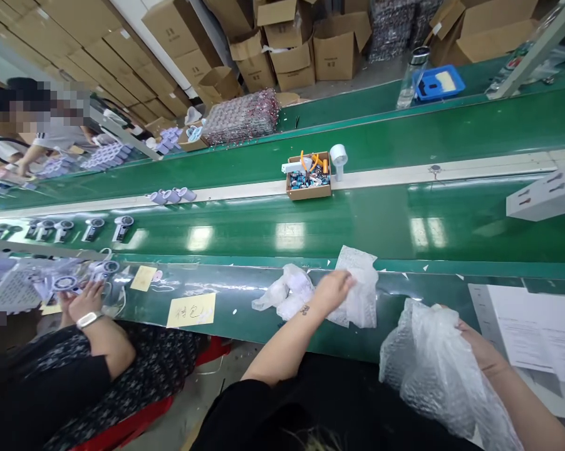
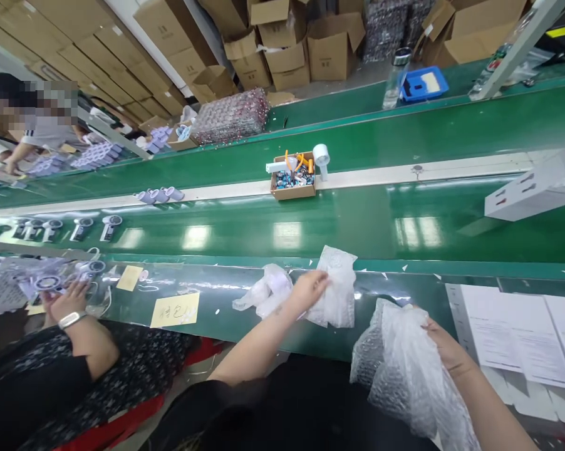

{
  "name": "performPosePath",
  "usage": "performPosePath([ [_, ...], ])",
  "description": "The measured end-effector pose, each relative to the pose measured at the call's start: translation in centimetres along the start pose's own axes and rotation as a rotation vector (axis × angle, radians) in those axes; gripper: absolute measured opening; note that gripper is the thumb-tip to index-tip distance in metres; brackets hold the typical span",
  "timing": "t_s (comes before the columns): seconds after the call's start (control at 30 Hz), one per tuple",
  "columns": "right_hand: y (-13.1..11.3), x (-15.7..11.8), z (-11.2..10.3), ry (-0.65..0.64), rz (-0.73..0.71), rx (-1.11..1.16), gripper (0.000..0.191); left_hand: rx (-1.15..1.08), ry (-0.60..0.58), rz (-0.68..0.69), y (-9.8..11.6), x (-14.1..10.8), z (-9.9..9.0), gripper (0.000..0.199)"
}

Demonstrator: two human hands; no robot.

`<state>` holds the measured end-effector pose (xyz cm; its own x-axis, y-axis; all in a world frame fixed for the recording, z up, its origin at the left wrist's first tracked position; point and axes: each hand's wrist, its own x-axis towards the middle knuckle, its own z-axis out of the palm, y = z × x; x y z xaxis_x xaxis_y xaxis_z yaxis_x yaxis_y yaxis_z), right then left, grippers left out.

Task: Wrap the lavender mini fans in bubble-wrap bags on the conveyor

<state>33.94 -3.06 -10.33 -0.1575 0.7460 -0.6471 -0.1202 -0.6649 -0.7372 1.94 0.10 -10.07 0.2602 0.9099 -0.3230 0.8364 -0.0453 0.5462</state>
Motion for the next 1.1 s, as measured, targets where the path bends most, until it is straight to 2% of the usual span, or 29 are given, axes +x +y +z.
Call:
performPosePath([
  [0.03, 0.1, -0.1, 0.3, -0.007, 0.045, 0.029, 0.030, -0.037, 0.120, -0.099, 0.1, 0.9, -0.1, 0.044],
  [0.07, 0.1, -0.2, 0.8, -0.035, 0.089, 0.055, 0.032, -0.051, 0.175, -0.172, 0.2, 1.7, -0.1, 0.052],
  [0.13, 0.0, -0.4, 2.4, -0.129, 0.133, 0.102, 0.040, -0.038, 0.114, -0.232, 0.7, 3.2, 0.6, 0.066],
  [0.17, 0.0, -0.4, 3.2, -0.180, 0.139, 0.122, 0.045, -0.020, 0.062, -0.245, 1.1, 3.8, 1.2, 0.062],
  [0.23, 0.0, -0.3, 4.4, -0.259, 0.135, 0.158, 0.055, 0.008, 0.041, -0.261, 1.8, 4.4, 2.5, 0.033],
  [0.3, -0.1, -0.3, 4.7, -0.297, 0.114, 0.153, 0.054, -0.037, 0.132, -0.216, 2.6, 4.4, 3.3, 0.010],
  [0.37, -0.7, -0.6, 4.4, -0.312, 0.060, 0.082, 0.037, -0.205, 0.227, -0.114, 3.3, 3.7, 3.6, 0.004],
  [0.47, -2.5, -1.4, 3.8, -0.319, -0.164, -0.167, 0.013, -0.608, 0.272, -0.071, 4.6, 2.2, 3.3, 0.010],
  [0.53, -4.0, -1.8, 3.9, -0.314, -0.332, -0.388, 0.010, -0.841, 0.238, -0.079, 5.8, 1.3, 3.0, 0.011],
  [0.6, -5.0, -1.8, 4.2, -0.321, -0.420, -0.534, 0.013, -0.950, 0.182, -0.027, 7.1, 0.6, 2.7, 0.021],
  [0.7, -5.1, -0.9, 4.4, -0.260, -0.449, -0.472, 0.021, -0.838, 0.174, 0.034, 8.4, -0.4, 2.7, 0.024],
  [0.77, -4.6, -0.5, 4.1, -0.075, -0.433, -0.309, 0.028, -0.632, 0.173, 0.061, 8.6, -1.3, 3.1, 0.024],
  [0.83, -4.4, -0.6, 3.5, 0.121, -0.394, -0.148, 0.033, -0.414, 0.060, 0.152, 8.1, -2.1, 3.5, 0.027],
  [0.87, -4.5, -0.9, 3.2, 0.172, -0.366, -0.088, 0.035, -0.332, -0.059, 0.232, 7.7, -2.2, 3.6, 0.027],
  [0.93, -5.1, -1.8, 2.7, 0.194, -0.311, -0.002, 0.037, -0.261, -0.341, 0.370, 6.5, -1.7, 3.3, 0.023],
  [0.97, -5.5, -2.3, 2.5, 0.187, -0.285, 0.037, 0.038, -0.256, -0.408, 0.362, 5.7, -0.9, 2.9, 0.019],
  [1.0, -6.0, -2.7, 2.4, 0.180, -0.263, 0.080, 0.040, -0.252, -0.397, 0.287, 4.9, 0.3, 2.3, 0.016],
  [1.03, -6.4, -2.9, 2.3, 0.180, -0.242, 0.122, 0.043, -0.241, -0.298, 0.142, 4.1, 1.7, 1.6, 0.016],
  [1.1, -7.0, -3.0, 2.5, 0.143, -0.185, 0.172, 0.053, -0.110, 0.063, -0.256, 2.6, 4.7, 0.4, 0.025],
])
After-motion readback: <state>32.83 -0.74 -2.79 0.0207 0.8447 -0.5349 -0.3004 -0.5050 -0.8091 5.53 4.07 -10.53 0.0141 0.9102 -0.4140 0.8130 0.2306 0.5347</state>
